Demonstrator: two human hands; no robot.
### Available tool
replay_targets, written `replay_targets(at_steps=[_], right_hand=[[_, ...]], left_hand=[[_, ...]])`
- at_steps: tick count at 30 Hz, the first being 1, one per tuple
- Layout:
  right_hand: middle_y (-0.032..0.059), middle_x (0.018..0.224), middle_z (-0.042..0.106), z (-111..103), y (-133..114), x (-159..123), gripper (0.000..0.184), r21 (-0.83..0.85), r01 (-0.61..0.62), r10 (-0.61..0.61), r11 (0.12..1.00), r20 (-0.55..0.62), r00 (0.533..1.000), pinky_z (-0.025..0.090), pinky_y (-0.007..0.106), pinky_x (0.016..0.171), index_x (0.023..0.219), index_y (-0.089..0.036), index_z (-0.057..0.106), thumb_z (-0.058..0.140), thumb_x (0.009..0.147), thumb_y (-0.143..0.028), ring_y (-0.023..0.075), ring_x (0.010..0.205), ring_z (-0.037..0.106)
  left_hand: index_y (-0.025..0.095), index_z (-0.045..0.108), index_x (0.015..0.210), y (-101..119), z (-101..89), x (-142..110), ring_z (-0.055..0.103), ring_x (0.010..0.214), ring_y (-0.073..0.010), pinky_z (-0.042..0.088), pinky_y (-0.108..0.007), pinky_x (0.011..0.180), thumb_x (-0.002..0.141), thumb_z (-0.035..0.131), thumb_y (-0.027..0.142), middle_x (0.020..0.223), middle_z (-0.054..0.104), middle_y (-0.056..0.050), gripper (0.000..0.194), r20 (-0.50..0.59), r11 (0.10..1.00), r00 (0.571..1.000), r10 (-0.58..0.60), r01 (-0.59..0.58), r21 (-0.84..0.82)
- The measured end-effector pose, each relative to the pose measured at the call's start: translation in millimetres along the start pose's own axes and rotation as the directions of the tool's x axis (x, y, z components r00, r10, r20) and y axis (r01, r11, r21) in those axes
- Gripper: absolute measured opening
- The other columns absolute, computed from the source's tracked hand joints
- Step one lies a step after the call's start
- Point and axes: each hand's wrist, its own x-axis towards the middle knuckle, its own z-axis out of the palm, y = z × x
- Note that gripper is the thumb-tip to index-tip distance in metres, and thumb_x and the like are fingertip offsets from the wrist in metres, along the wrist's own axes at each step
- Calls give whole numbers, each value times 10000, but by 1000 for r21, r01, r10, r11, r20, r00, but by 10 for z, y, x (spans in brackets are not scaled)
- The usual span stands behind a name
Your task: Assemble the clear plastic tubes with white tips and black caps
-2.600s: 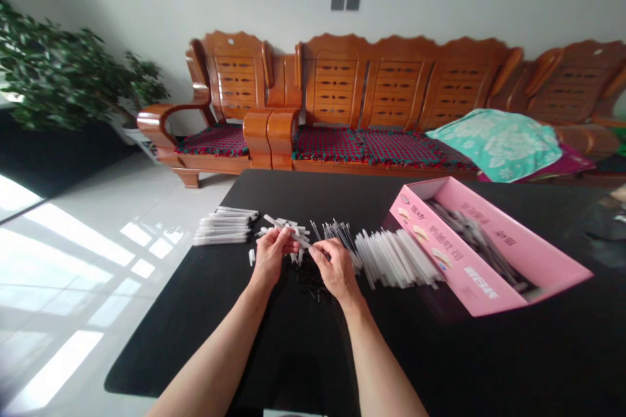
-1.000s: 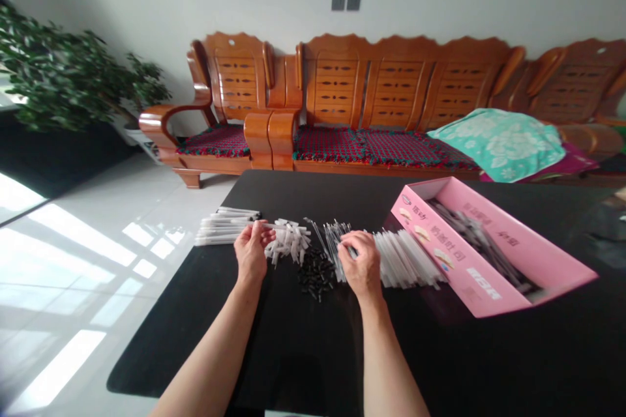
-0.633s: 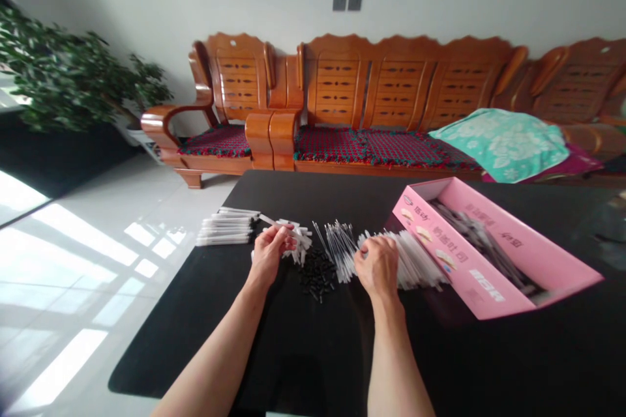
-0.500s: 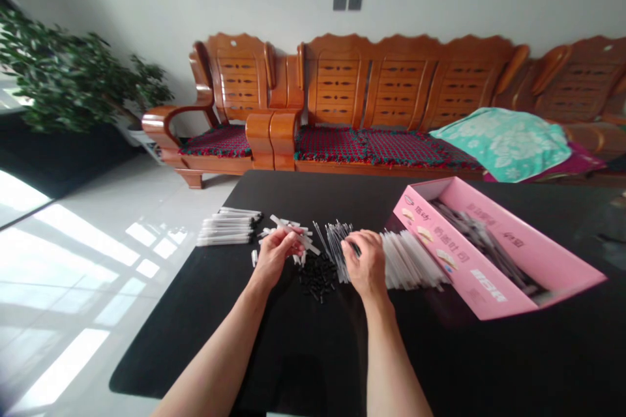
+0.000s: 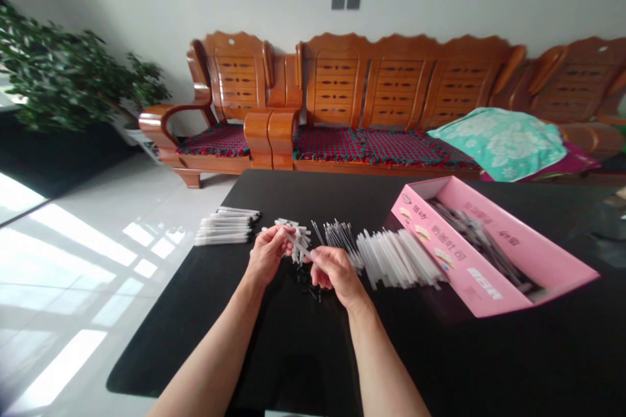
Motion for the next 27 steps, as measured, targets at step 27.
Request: replay_targets(at_steps=[27], right_hand=[[104, 840, 745, -257, 97, 66, 376, -838, 148, -607, 526, -248, 755, 443, 279, 705, 993, -163, 759, 470, 974, -403, 217, 761, 658]], left_hand=[[131, 725, 867, 0, -111, 62, 502, 454, -82, 395, -189, 434, 780, 730, 438, 587, 601, 15, 320, -209, 936, 959, 192, -115, 332]])
